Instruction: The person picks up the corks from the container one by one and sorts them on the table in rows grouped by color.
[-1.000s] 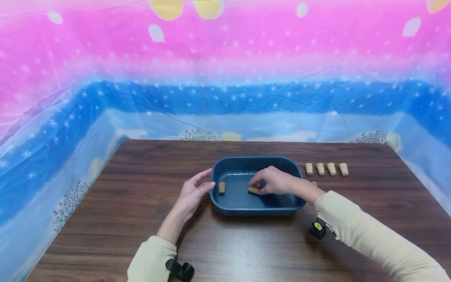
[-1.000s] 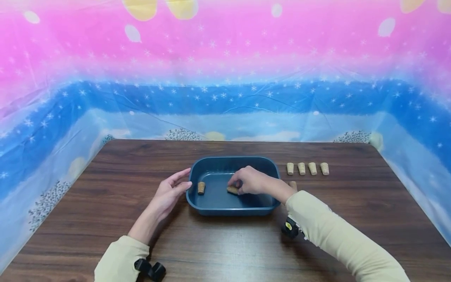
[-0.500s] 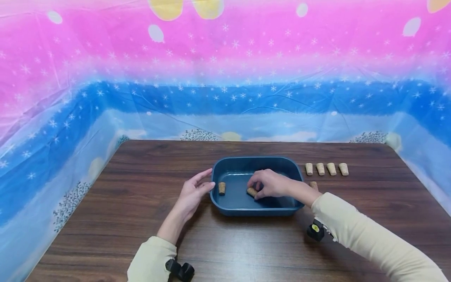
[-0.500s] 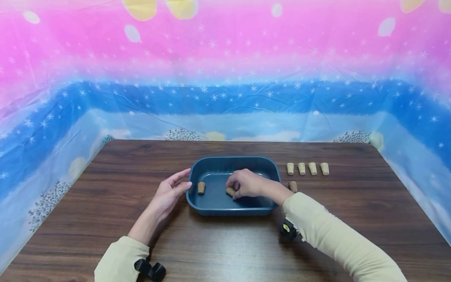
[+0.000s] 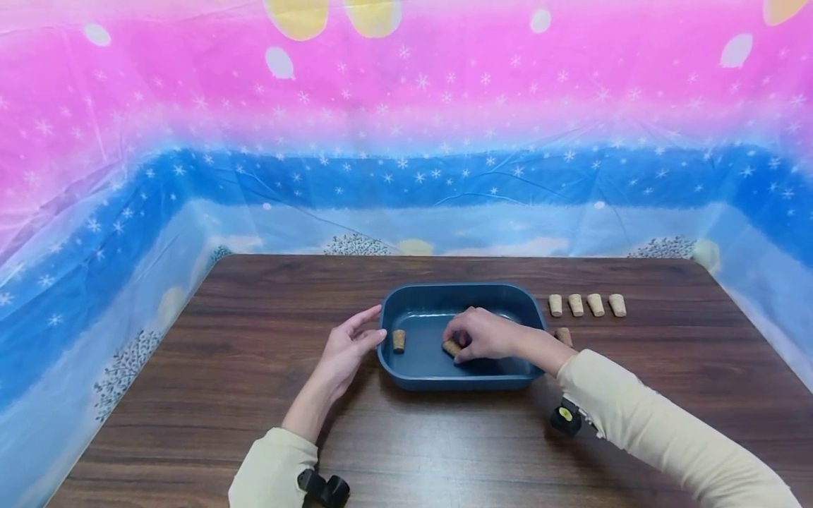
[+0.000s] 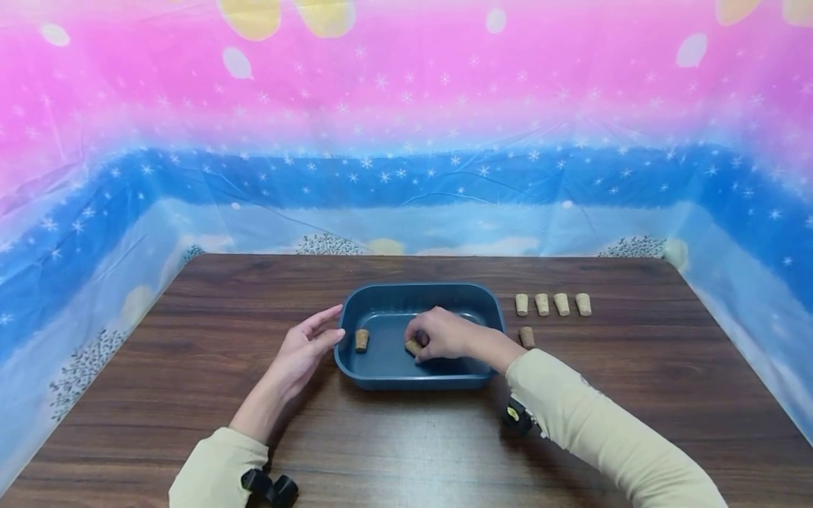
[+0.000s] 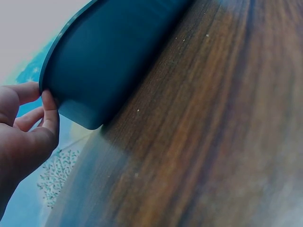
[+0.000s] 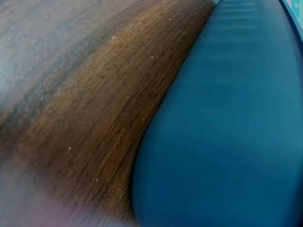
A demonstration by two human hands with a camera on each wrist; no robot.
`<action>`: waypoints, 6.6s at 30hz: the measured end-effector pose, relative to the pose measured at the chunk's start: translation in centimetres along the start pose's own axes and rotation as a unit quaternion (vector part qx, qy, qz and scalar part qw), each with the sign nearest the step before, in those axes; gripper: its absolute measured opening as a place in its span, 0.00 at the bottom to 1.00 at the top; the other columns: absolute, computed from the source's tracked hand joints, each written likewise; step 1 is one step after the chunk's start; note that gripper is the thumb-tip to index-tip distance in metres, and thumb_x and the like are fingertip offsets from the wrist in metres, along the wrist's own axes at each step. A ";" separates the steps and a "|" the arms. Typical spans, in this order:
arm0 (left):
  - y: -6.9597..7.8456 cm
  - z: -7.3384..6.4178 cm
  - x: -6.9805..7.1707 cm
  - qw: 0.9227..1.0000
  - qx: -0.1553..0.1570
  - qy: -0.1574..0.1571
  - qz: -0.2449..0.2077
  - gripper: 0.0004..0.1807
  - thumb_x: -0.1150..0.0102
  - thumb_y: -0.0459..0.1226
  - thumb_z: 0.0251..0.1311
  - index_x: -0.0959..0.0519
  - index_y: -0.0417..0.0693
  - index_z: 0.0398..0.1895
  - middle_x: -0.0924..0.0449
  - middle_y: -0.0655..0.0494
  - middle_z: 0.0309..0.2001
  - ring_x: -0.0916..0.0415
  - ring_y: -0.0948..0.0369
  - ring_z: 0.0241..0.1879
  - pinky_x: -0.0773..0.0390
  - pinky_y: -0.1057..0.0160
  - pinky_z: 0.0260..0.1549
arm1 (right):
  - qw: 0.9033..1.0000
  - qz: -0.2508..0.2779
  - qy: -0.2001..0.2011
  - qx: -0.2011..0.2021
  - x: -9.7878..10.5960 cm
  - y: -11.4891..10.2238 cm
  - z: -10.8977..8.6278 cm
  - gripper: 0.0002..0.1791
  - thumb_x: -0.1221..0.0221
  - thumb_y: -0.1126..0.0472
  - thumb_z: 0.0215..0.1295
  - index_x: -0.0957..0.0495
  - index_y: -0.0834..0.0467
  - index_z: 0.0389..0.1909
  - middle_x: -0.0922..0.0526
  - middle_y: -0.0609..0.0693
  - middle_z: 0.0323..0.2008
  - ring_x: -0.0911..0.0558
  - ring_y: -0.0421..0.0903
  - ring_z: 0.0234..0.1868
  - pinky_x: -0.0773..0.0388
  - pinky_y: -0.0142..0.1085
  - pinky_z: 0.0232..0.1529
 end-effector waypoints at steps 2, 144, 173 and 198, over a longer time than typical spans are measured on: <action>0.0 0.0 0.0 1.000 0.000 0.000 0.001 0.26 0.44 0.31 0.66 0.32 0.45 0.68 0.31 0.45 0.64 0.26 0.49 0.55 0.32 0.52 0.60 | 1.000 0.005 0.001 -0.001 0.1 0.0 -0.1 0.16 0.32 0.60 0.59 0.19 0.58 0.48 0.20 0.46 0.39 0.22 0.41 0.38 0.26 0.38 0.43; -0.1 0.3 -0.3 0.999 -0.024 -0.011 -0.022 0.27 0.45 0.28 0.65 0.34 0.39 0.68 0.33 0.41 0.64 0.26 0.52 0.52 0.25 0.68 0.46 | 0.927 0.162 0.226 -0.251 4.5 14.0 -19.1 0.25 0.36 0.55 0.63 0.25 0.67 0.56 0.20 0.62 0.49 0.22 0.33 0.43 0.24 0.29 0.39; 0.0 0.1 -0.2 1.000 -0.010 -0.007 -0.009 0.27 0.45 0.30 0.66 0.34 0.42 0.68 0.32 0.44 0.64 0.26 0.50 0.54 0.26 0.63 0.52 | 0.951 0.108 0.214 -0.198 6.4 3.7 -10.0 0.20 0.41 0.59 0.68 0.25 0.65 0.57 0.20 0.61 0.49 0.21 0.55 0.48 0.21 0.46 0.42; -0.2 0.0 -0.2 1.000 -0.007 -0.005 -0.004 0.26 0.44 0.30 0.66 0.33 0.44 0.68 0.28 0.42 0.60 0.25 0.50 0.53 0.28 0.57 0.56 | 0.955 0.047 0.169 -0.239 2.2 2.6 -2.1 0.15 0.38 0.61 0.64 0.20 0.68 0.46 0.16 0.59 0.41 0.18 0.51 0.39 0.20 0.44 0.41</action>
Point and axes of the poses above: each hand's wrist, its own z-axis towards the middle knuckle, its own x-axis out of the back of the hand, y = z × x, the point moved 5 cm from there along z, towards the middle knuckle
